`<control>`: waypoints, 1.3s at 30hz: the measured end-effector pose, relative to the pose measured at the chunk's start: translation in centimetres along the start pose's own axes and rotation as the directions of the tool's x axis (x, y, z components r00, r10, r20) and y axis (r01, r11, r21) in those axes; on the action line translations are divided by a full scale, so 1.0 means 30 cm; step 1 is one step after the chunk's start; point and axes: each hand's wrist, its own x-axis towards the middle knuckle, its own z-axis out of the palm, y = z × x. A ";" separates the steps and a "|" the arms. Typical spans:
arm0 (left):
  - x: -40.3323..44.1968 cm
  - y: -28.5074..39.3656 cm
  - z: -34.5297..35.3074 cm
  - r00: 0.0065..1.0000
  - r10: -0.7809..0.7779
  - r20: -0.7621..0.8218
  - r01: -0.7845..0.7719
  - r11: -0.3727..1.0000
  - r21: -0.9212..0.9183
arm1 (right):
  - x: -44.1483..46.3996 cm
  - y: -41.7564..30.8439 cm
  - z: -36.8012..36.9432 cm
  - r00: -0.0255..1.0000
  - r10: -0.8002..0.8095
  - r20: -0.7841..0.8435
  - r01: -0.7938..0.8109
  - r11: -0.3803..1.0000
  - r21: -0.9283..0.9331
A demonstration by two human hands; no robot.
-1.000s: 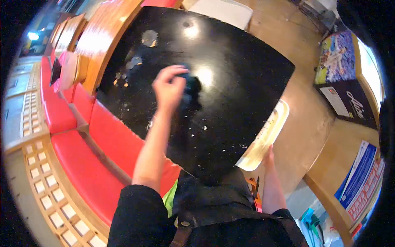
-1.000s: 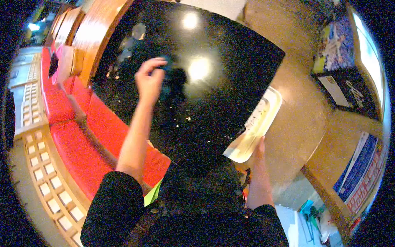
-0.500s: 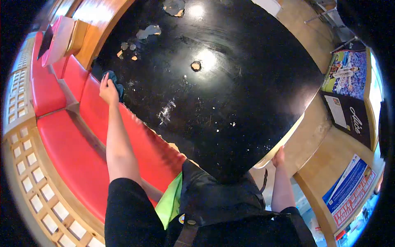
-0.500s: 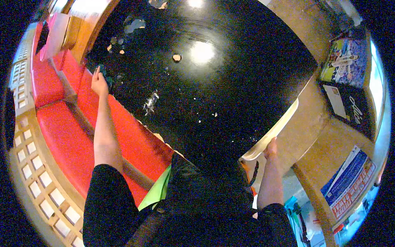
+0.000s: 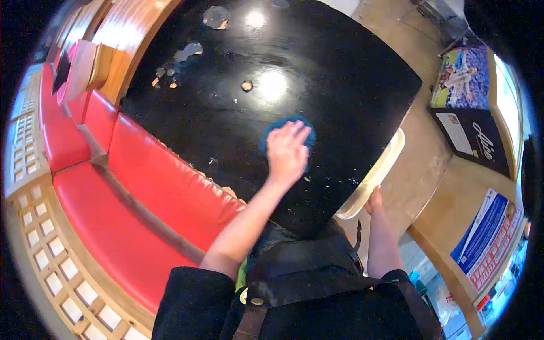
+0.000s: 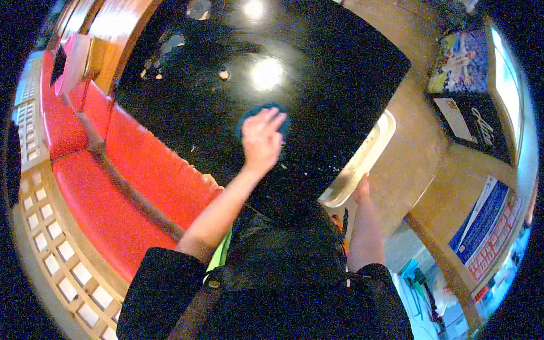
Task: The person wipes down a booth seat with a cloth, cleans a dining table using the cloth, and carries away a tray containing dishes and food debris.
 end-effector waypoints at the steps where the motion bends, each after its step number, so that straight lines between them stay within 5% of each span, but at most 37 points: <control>1: -0.006 0.076 0.050 0.999 0.027 0.018 -0.026 0.999 -0.046 | -0.038 -0.007 0.013 1.000 0.003 0.023 -0.002 1.000 -0.031; 6: -0.032 0.341 0.250 0.976 0.189 0.110 -0.146 0.937 -0.317 | -0.040 0.010 -0.013 0.970 -0.094 0.226 0.105 0.994 -0.037; 8: -0.026 0.388 0.293 0.970 0.212 0.120 -0.142 0.892 -0.430 | -0.077 -0.031 0.039 1.000 -0.004 0.021 0.007 0.993 -0.115; 9: -0.014 0.400 0.286 0.968 0.204 0.146 -0.102 0.851 -0.515 | -0.084 -0.038 0.048 0.996 0.040 -0.083 -0.052 0.988 -0.149; 11: 0.025 0.403 0.271 0.963 0.189 0.194 -0.015 0.752 -0.659 | -0.101 -0.044 0.076 0.999 -0.018 0.037 0.019 0.999 -0.035; 13: 0.092 0.382 0.170 0.976 -0.041 0.212 0.197 0.572 -0.797 | -0.102 -0.027 0.067 0.992 -0.062 0.113 0.060 0.998 0.018; 17: 0.208 0.082 -0.158 0.951 -0.288 0.109 0.273 0.624 -0.732 | -0.096 -0.031 0.059 0.996 -0.029 0.081 0.028 1.000 0.013; 21: 0.219 -0.420 -0.485 0.828 -0.533 -0.176 0.332 0.717 -0.612 | -0.065 -0.026 0.044 1.000 0.019 0.006 -0.019 1.000 0.011; 24: 0.184 -0.774 -0.649 0.782 -0.599 -0.172 0.286 0.590 -0.755 | -0.048 -0.019 0.016 0.998 0.044 -0.042 -0.045 0.998 -0.034; 25: 0.158 -0.852 -0.670 0.777 -0.605 -0.173 0.375 0.666 -0.645 | -0.056 -0.028 0.027 0.997 0.053 -0.061 -0.056 0.997 -0.046; 27: 0.105 -0.954 -0.628 0.897 -0.329 -0.296 0.309 0.944 -0.115 | -0.066 -0.022 0.038 0.997 0.036 -0.068 -0.039 0.998 -0.042; 32: 0.054 -0.806 -0.535 0.913 -0.322 -0.250 0.363 0.921 0.142 | -0.110 -0.047 0.088 0.996 0.024 -0.086 -0.026 1.000 -0.015; 34: -0.027 -0.751 -0.477 0.962 -0.172 -0.213 0.204 0.970 0.136 | -0.102 -0.041 0.102 1.000 0.006 -0.022 -0.006 1.000 0.007; 39: -0.228 -0.334 -0.300 0.979 -0.168 -0.113 0.181 0.977 0.114 | -0.010 0.025 -0.004 0.996 -0.082 0.036 0.082 0.997 -0.006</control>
